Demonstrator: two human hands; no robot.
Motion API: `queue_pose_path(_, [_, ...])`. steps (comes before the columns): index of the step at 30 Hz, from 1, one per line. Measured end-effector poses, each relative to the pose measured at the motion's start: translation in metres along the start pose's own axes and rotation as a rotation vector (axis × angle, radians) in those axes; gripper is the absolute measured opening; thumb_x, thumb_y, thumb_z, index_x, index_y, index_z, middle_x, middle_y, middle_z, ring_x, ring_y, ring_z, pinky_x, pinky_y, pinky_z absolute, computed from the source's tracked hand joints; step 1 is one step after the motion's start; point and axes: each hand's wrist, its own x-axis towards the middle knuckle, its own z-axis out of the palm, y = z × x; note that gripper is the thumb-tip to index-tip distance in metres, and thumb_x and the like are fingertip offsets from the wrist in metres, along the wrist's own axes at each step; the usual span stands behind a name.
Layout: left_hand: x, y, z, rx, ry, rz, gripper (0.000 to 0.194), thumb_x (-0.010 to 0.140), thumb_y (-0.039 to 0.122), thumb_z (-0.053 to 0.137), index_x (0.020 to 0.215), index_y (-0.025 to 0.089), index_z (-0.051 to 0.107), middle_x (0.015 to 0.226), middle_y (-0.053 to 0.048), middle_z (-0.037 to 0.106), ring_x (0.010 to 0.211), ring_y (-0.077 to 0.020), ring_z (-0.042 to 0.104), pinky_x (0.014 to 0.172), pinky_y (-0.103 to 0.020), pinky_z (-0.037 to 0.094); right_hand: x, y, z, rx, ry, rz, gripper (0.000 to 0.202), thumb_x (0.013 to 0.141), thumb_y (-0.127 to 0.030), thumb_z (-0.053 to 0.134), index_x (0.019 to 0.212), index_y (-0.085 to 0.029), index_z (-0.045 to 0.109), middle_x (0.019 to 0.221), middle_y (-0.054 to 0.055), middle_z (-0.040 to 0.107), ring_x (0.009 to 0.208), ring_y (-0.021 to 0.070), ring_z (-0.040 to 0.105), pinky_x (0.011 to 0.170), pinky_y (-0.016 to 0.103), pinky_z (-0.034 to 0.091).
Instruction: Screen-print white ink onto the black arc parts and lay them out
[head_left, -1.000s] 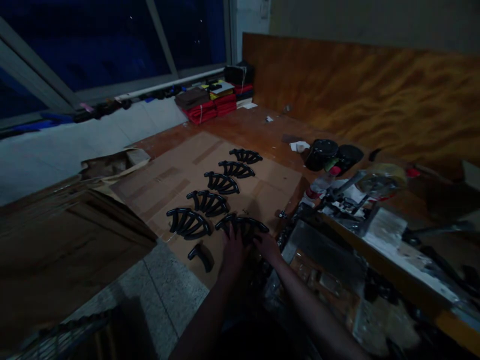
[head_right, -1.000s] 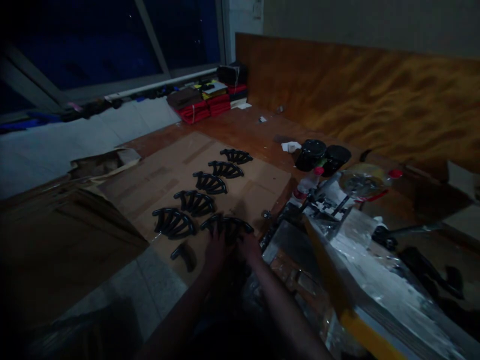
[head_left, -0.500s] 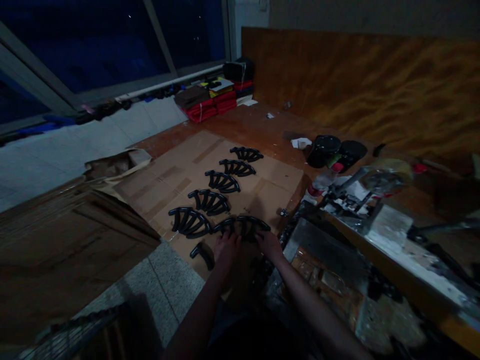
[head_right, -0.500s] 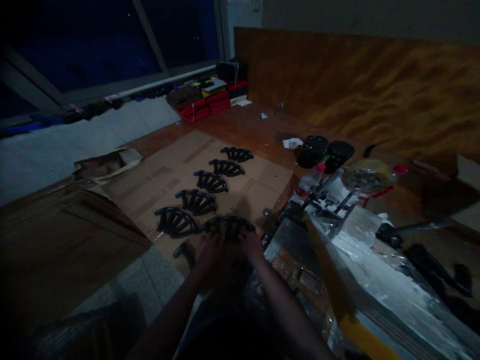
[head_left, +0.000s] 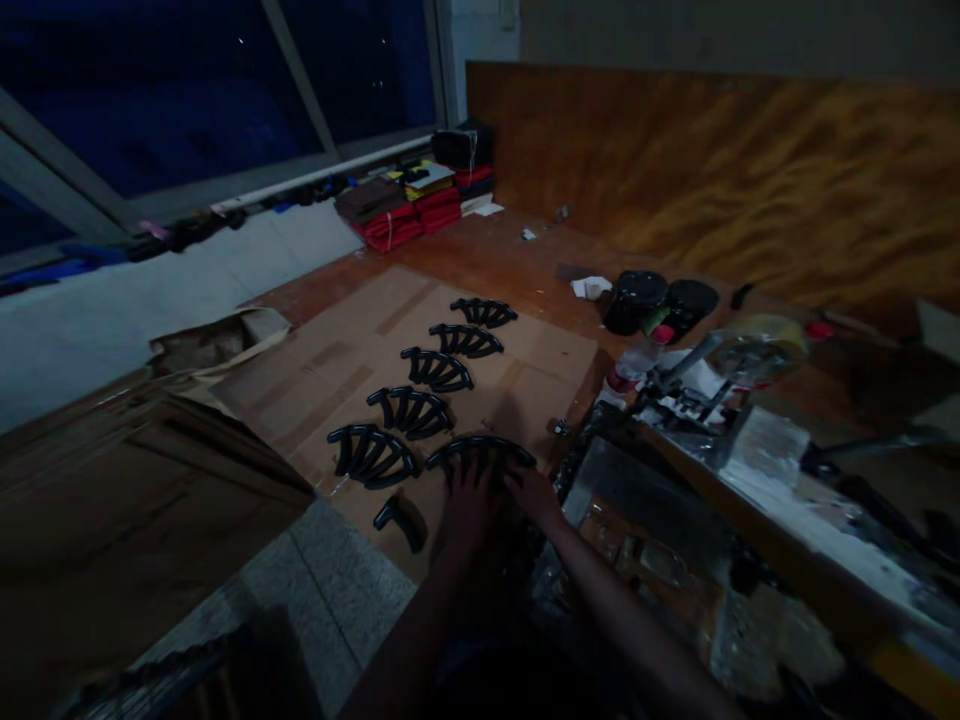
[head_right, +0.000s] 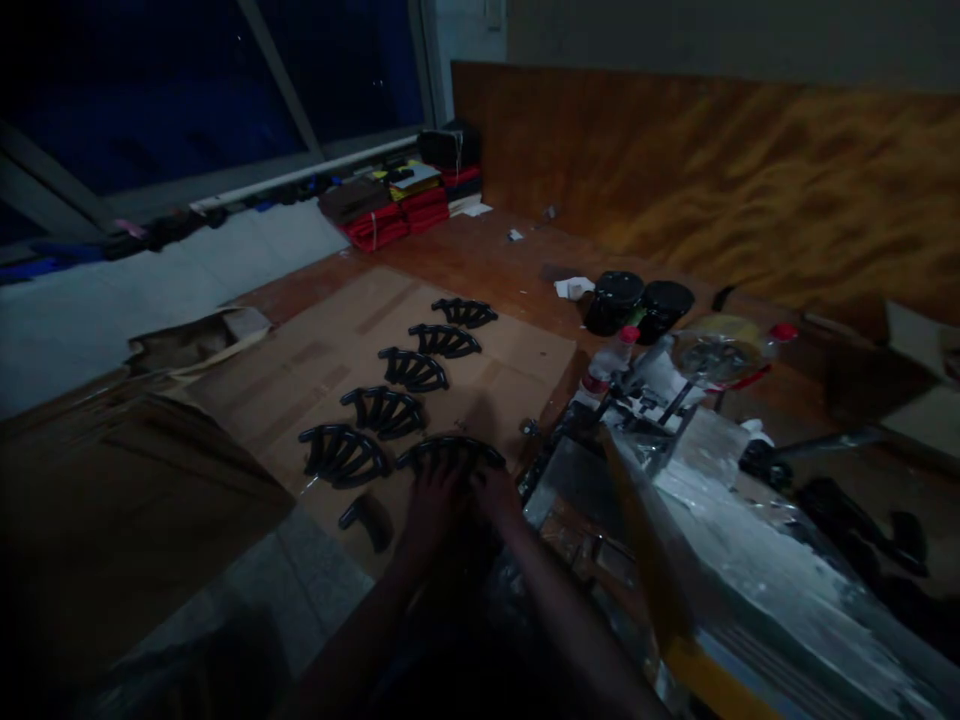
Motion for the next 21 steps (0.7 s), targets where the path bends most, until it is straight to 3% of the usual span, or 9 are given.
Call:
queue_pose_path(5, [0.007,0.014,-0.005,0.015,-0.038,-0.086,0.051,0.088,0.037,0.055,0.138,0.03,0.054,0.15,-0.008,0.047,0.134,-0.0368,0.041,0.106,-0.057,0.036,-0.006,-0.002,-0.002,0.014,-0.007,0.001,0.032,0.095,-0.028,0.05,0.121,-0.018,0.066,0.123,0.009,0.068,0.117,0.0201,0.061,0.098,0.027,0.043])
queue_pose_path(8, [0.007,0.005,-0.015,0.05,-0.034,-0.034,0.048,0.087,0.036,0.057,0.135,0.029,0.058,0.149,-0.009,0.047,0.131,-0.0385,0.043,0.105,-0.058,0.036,-0.019,-0.002,-0.007,0.059,0.015,0.019,0.036,0.093,-0.025,0.052,0.126,-0.017,0.06,0.119,0.009,0.069,0.11,0.0213,0.065,0.092,0.028,0.046])
queue_pose_path(11, [0.028,-0.006,-0.029,0.081,0.023,0.014,0.049,0.088,0.038,0.057,0.136,0.028,0.057,0.151,-0.01,0.044,0.132,-0.0407,0.042,0.106,-0.06,0.034,-0.031,-0.002,-0.013,0.114,0.087,0.023,0.039,0.093,-0.02,0.046,0.13,-0.019,0.056,0.12,0.009,0.068,0.108,0.0206,0.065,0.091,0.028,0.047])
queue_pose_path(15, [0.105,0.006,-0.052,0.083,0.072,0.169,0.05,0.087,0.04,0.06,0.136,0.031,0.056,0.153,-0.008,0.043,0.135,-0.0412,0.037,0.108,-0.062,0.032,-0.027,-0.007,-0.014,0.101,0.07,-0.134,0.046,0.086,-0.014,0.047,0.13,-0.022,0.06,0.138,0.008,0.058,0.127,0.0206,0.053,0.106,0.029,0.039])
queue_pose_path(21, [0.248,0.08,-0.064,0.054,0.037,0.379,0.051,0.086,0.042,0.061,0.135,0.029,0.056,0.147,-0.009,0.049,0.139,-0.0369,0.033,0.111,-0.06,0.027,0.006,0.003,0.009,-0.102,-0.077,-0.099,0.049,0.08,-0.014,0.057,0.128,-0.019,0.064,0.132,0.011,0.062,0.127,0.0278,0.053,0.109,0.035,0.039])
